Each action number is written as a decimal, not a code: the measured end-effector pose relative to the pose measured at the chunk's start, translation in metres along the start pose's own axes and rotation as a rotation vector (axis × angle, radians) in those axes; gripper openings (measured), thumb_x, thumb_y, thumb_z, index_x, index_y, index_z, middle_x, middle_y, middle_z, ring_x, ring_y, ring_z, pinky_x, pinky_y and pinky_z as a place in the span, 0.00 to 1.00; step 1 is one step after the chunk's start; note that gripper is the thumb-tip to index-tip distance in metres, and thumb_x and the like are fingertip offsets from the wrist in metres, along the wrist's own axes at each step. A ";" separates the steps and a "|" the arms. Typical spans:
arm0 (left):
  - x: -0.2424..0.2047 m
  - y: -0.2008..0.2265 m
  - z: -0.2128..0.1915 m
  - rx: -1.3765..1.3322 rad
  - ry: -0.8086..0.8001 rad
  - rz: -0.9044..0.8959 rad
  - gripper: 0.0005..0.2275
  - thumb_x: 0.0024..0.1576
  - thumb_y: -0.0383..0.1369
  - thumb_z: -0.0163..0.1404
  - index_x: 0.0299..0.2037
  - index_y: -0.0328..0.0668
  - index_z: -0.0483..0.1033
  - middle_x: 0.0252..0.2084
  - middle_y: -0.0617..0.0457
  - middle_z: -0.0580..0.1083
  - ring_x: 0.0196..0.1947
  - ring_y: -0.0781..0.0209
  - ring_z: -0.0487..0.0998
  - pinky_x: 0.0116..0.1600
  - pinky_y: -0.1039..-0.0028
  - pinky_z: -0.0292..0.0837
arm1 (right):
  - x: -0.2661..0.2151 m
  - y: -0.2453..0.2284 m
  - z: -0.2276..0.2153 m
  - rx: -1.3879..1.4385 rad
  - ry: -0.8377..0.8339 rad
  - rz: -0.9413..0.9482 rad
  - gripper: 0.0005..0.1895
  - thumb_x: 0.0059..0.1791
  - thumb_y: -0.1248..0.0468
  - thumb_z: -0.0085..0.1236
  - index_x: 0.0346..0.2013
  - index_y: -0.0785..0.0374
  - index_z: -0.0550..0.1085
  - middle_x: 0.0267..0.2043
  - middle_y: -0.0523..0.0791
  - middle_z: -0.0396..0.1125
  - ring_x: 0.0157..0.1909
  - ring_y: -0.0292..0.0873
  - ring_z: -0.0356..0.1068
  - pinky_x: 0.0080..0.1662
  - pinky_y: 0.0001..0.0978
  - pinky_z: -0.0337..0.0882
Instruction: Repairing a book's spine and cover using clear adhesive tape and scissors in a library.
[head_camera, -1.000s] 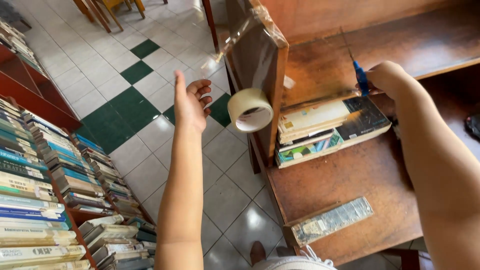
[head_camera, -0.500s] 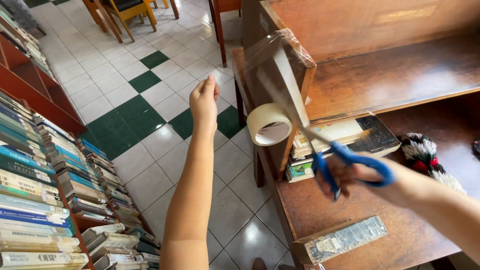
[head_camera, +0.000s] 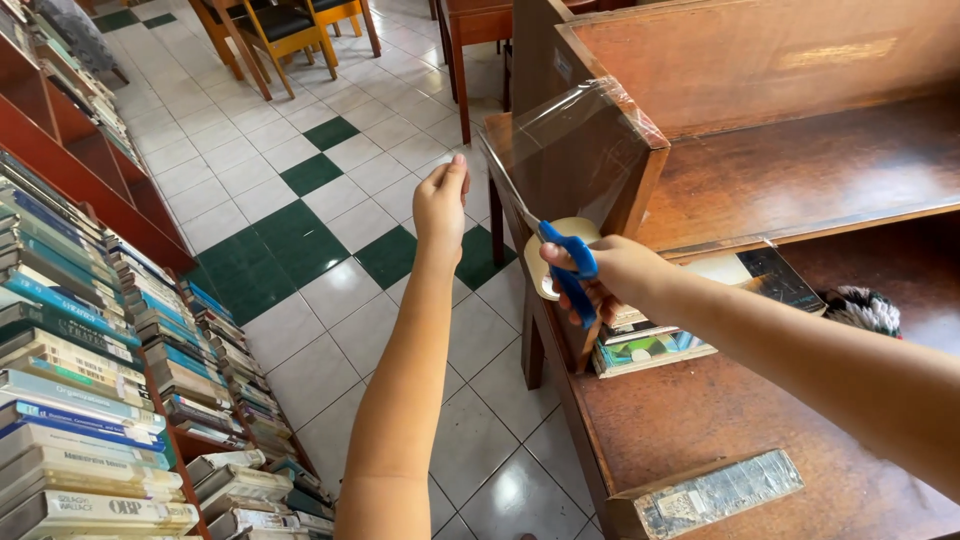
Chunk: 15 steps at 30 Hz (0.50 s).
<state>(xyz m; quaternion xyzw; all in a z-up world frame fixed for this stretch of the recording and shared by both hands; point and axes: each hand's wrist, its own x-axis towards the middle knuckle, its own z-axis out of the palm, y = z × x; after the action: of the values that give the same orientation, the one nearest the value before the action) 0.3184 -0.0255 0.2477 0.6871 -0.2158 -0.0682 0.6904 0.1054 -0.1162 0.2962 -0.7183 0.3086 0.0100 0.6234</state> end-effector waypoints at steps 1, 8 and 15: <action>0.001 -0.001 0.000 -0.010 -0.005 0.010 0.18 0.63 0.47 0.47 0.21 0.54 0.68 0.20 0.62 0.65 0.27 0.69 0.64 0.39 0.78 0.62 | 0.004 -0.001 0.001 -0.042 0.051 -0.045 0.31 0.43 0.43 0.66 0.30 0.74 0.78 0.23 0.57 0.73 0.22 0.53 0.76 0.18 0.31 0.68; -0.009 -0.040 -0.018 -0.082 0.009 -0.079 0.17 0.61 0.44 0.49 0.20 0.53 0.67 0.21 0.58 0.65 0.30 0.66 0.63 0.42 0.77 0.59 | -0.022 0.023 -0.006 -0.312 0.042 -0.006 0.17 0.40 0.55 0.73 0.24 0.68 0.81 0.16 0.53 0.72 0.17 0.48 0.75 0.18 0.28 0.69; -0.149 -0.086 -0.075 -0.507 -0.191 -0.004 0.14 0.65 0.27 0.41 0.24 0.48 0.59 0.25 0.58 0.55 0.31 0.65 0.59 0.43 0.76 0.59 | -0.097 0.106 -0.170 -0.744 0.283 -0.388 0.24 0.38 0.75 0.56 0.49 0.68 0.77 0.34 0.61 0.74 0.38 0.63 0.76 0.40 0.56 0.75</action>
<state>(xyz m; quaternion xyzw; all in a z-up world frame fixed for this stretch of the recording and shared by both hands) 0.2316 0.0982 0.1358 0.4832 -0.2549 -0.1859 0.8167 -0.0840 -0.2307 0.2788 -0.9328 0.2259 -0.0952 0.2642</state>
